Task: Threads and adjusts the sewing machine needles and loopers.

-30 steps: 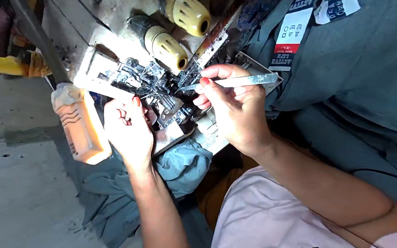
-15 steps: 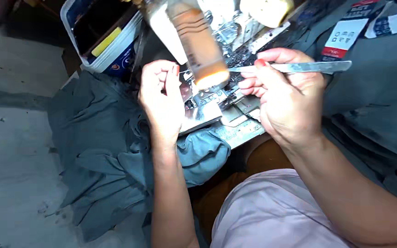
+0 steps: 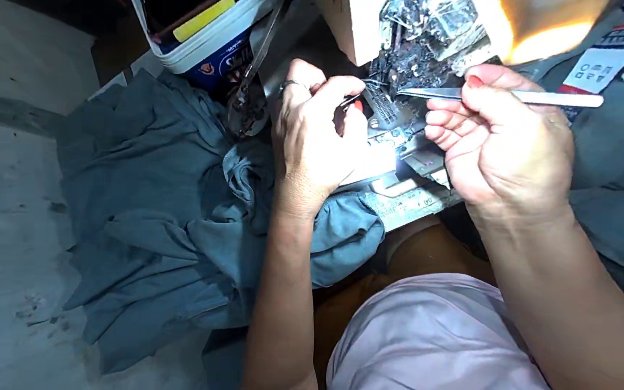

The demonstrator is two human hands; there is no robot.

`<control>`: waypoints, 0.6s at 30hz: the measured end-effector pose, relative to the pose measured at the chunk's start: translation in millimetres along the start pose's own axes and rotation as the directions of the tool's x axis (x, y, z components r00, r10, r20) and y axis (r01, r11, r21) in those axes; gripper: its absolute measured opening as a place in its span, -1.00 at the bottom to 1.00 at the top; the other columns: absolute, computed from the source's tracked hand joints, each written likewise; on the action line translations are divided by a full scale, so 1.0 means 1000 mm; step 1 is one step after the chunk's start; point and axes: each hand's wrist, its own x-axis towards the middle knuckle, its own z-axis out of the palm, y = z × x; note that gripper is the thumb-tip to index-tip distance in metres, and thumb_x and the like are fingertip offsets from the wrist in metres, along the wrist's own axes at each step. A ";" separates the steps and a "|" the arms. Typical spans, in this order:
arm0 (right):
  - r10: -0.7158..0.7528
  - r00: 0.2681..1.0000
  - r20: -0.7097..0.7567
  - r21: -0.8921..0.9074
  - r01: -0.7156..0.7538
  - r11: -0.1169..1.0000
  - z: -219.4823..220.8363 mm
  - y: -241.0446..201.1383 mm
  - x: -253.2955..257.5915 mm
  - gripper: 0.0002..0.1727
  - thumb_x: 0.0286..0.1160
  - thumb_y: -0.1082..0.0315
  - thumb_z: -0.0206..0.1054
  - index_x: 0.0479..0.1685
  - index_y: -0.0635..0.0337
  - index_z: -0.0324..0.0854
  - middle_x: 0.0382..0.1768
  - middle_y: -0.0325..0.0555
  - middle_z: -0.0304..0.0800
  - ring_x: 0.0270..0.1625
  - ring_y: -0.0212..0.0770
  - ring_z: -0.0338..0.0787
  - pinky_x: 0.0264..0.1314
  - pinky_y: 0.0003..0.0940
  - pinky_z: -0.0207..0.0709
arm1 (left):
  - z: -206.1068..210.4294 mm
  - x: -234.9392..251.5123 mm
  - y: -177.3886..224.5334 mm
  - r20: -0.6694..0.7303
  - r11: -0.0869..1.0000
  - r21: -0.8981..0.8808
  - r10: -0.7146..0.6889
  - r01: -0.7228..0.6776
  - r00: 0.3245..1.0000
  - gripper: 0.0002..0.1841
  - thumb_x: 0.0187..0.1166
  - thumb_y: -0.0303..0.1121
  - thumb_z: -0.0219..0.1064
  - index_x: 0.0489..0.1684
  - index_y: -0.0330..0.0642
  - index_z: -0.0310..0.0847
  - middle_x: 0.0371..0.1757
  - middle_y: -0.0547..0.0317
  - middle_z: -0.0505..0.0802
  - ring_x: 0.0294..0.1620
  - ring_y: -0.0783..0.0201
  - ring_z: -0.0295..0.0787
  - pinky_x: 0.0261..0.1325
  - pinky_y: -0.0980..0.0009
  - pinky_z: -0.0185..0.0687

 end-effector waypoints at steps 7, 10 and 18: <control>-0.077 0.997 0.001 -0.009 0.077 0.997 -0.004 0.001 -0.002 -0.81 0.76 0.52 0.07 -0.14 0.10 0.58 -0.44 -0.25 0.88 -0.43 -0.34 0.89 -0.30 -0.48 0.82 | 0.004 0.003 0.002 0.043 0.998 0.050 0.042 -0.044 0.998 -0.78 0.63 -0.21 0.36 -0.01 -0.04 0.89 -0.13 0.11 0.75 -0.13 0.33 0.64 0.02 0.42 0.45; -0.085 0.996 0.005 -0.011 0.085 0.996 -0.004 0.002 -0.002 -0.82 0.76 0.50 0.08 -0.12 0.10 0.57 -0.43 -0.25 0.87 -0.43 -0.33 0.88 -0.28 -0.46 0.82 | 0.004 0.005 0.002 0.053 0.999 0.043 0.031 -0.033 0.998 -0.78 0.64 -0.22 0.34 -0.03 -0.09 0.85 -0.14 0.12 0.75 -0.16 0.33 0.64 -0.01 0.43 0.48; -0.015 1.000 -0.002 0.002 0.015 1.000 -0.001 0.001 0.000 -0.84 0.79 0.46 0.10 -0.13 0.12 0.58 -0.43 -0.22 0.86 -0.43 -0.31 0.88 -0.31 -0.46 0.82 | 0.004 0.006 0.005 0.068 0.996 0.081 0.020 -0.025 0.998 -0.80 0.65 -0.25 0.32 -0.06 -0.04 0.89 -0.15 0.14 0.79 -0.15 0.33 0.68 -0.02 0.42 0.49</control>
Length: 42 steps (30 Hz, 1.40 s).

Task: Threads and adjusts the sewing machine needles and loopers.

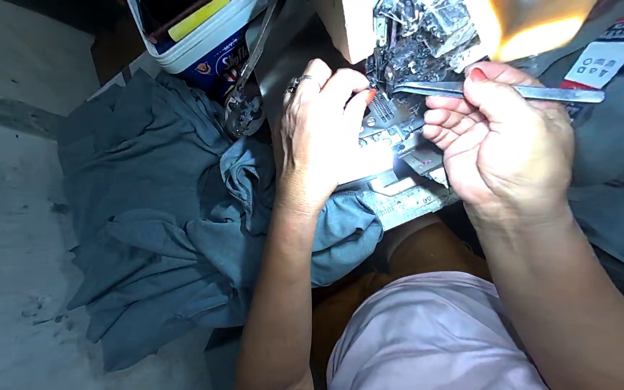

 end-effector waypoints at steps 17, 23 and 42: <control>0.063 0.998 -0.032 0.003 -0.063 0.998 0.003 -0.001 0.001 -0.86 0.80 0.43 0.13 -0.11 0.15 0.59 -0.45 -0.19 0.86 -0.46 -0.30 0.88 -0.34 -0.45 0.82 | -0.001 -0.001 0.001 -0.020 0.998 -0.040 -0.039 0.038 0.999 -0.76 0.75 -0.37 0.15 -0.14 -0.24 0.76 -0.11 0.02 0.81 0.01 0.22 0.72 0.11 0.30 0.51; 0.098 0.994 -0.053 0.026 -0.097 0.995 0.004 -0.002 0.003 -0.86 0.79 0.43 0.14 -0.11 0.15 0.60 -0.45 -0.17 0.86 -0.46 -0.30 0.88 -0.36 -0.46 0.82 | -0.002 -0.002 0.000 -0.030 0.999 -0.047 -0.025 0.024 0.999 -0.77 0.73 -0.43 0.13 -0.12 -0.26 0.76 -0.09 -0.02 0.82 0.03 0.20 0.73 0.14 0.32 0.51; -0.006 1.000 -0.021 0.008 0.007 1.000 0.003 0.002 -0.001 -0.88 0.76 0.48 0.16 -0.15 0.16 0.59 -0.44 -0.18 0.86 -0.45 -0.29 0.89 -0.33 -0.43 0.84 | -0.007 -0.005 -0.022 -0.013 0.865 -0.486 0.136 -0.126 0.991 -0.77 0.68 -0.56 0.02 -0.12 -0.44 0.65 -0.03 0.03 0.75 0.12 0.44 0.64 0.22 0.55 0.51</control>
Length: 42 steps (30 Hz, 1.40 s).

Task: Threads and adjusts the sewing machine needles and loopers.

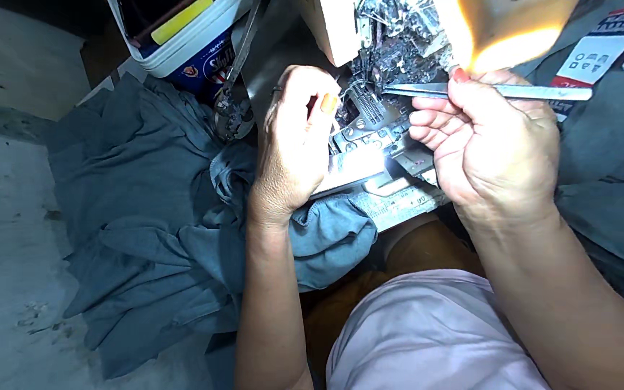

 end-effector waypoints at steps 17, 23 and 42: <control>0.014 0.998 0.058 -0.057 -0.010 0.998 -0.005 -0.002 -0.002 -0.88 0.79 0.42 0.14 -0.03 0.13 0.61 -0.36 -0.19 0.89 -0.39 -0.28 0.91 -0.26 -0.44 0.85 | -0.003 -0.004 -0.001 -0.029 0.948 -0.312 0.060 -0.066 0.998 -0.80 0.67 -0.69 -0.04 -0.20 -0.24 0.45 -0.42 0.42 0.66 -0.33 0.58 0.62 -0.15 0.58 0.61; -0.081 0.994 0.068 -0.090 0.087 0.992 -0.008 0.001 -0.005 -0.86 0.79 0.45 0.13 -0.06 0.14 0.61 -0.34 -0.21 0.90 -0.37 -0.28 0.92 -0.22 -0.43 0.87 | 0.004 -0.003 -0.002 -0.300 0.992 -0.110 0.025 -0.061 0.954 -0.93 0.65 -0.62 0.18 -0.09 -0.43 0.56 -0.36 0.39 0.62 -0.37 0.64 0.49 -0.24 0.65 0.49; -0.220 0.974 0.060 -0.094 0.225 0.970 -0.010 -0.007 -0.014 -0.82 0.78 0.51 0.06 -0.05 0.16 0.58 -0.28 -0.19 0.89 -0.32 -0.29 0.91 -0.15 -0.40 0.86 | 0.007 -0.007 0.019 -0.224 0.890 0.412 -0.109 0.195 0.968 -0.81 0.72 -0.39 0.20 -0.12 -0.29 0.72 -0.25 0.03 0.81 -0.13 0.31 0.73 0.01 0.41 0.53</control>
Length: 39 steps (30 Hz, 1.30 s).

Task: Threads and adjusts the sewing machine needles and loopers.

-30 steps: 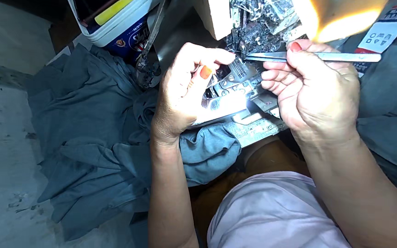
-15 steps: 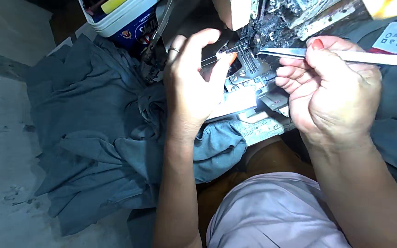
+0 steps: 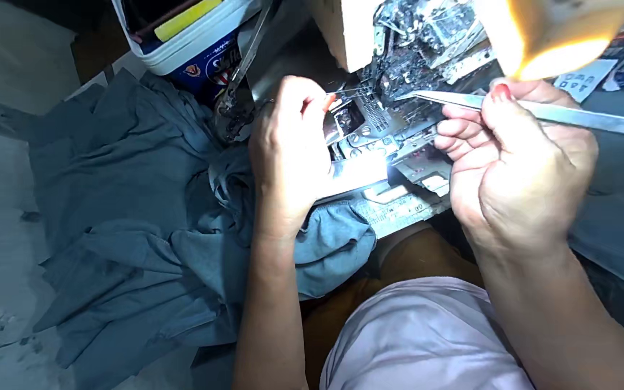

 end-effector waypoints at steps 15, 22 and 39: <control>-0.078 0.997 -0.018 -0.031 0.077 0.997 -0.040 -0.001 0.010 -0.88 0.70 0.49 0.21 -0.02 0.13 0.65 -0.29 -0.35 0.87 -0.29 -0.43 0.86 -0.12 -0.49 0.80 | -0.008 0.000 -0.013 -0.034 1.000 -0.007 0.028 -0.028 0.999 -0.74 0.65 -0.35 0.36 -0.07 -0.46 0.77 -0.14 0.10 0.77 -0.11 0.68 0.60 -0.01 0.78 0.46; -0.024 0.998 0.056 -0.073 0.028 0.997 -0.056 0.000 0.014 -0.85 0.61 0.54 0.27 0.02 0.22 0.67 -0.29 -0.39 0.84 -0.26 -0.53 0.83 -0.10 -0.60 0.76 | -0.032 0.002 -0.040 -0.005 0.990 0.067 -0.128 0.128 0.992 -0.71 0.67 -0.45 0.29 -0.02 -0.65 0.71 -0.07 -0.03 0.79 -0.05 0.72 0.59 0.11 0.81 0.44; -0.267 0.875 0.405 -0.221 0.376 0.900 -0.041 0.004 0.032 -0.81 0.43 0.53 0.41 -0.08 0.45 0.81 -0.26 -0.08 0.90 -0.21 -0.55 0.83 -0.03 -0.71 0.70 | -0.087 -0.070 -0.013 -0.210 0.770 0.320 -0.510 0.552 0.834 -0.33 0.58 -0.51 0.30 0.63 -0.73 0.14 0.63 -0.64 0.37 0.68 -0.09 0.38 0.65 0.33 0.34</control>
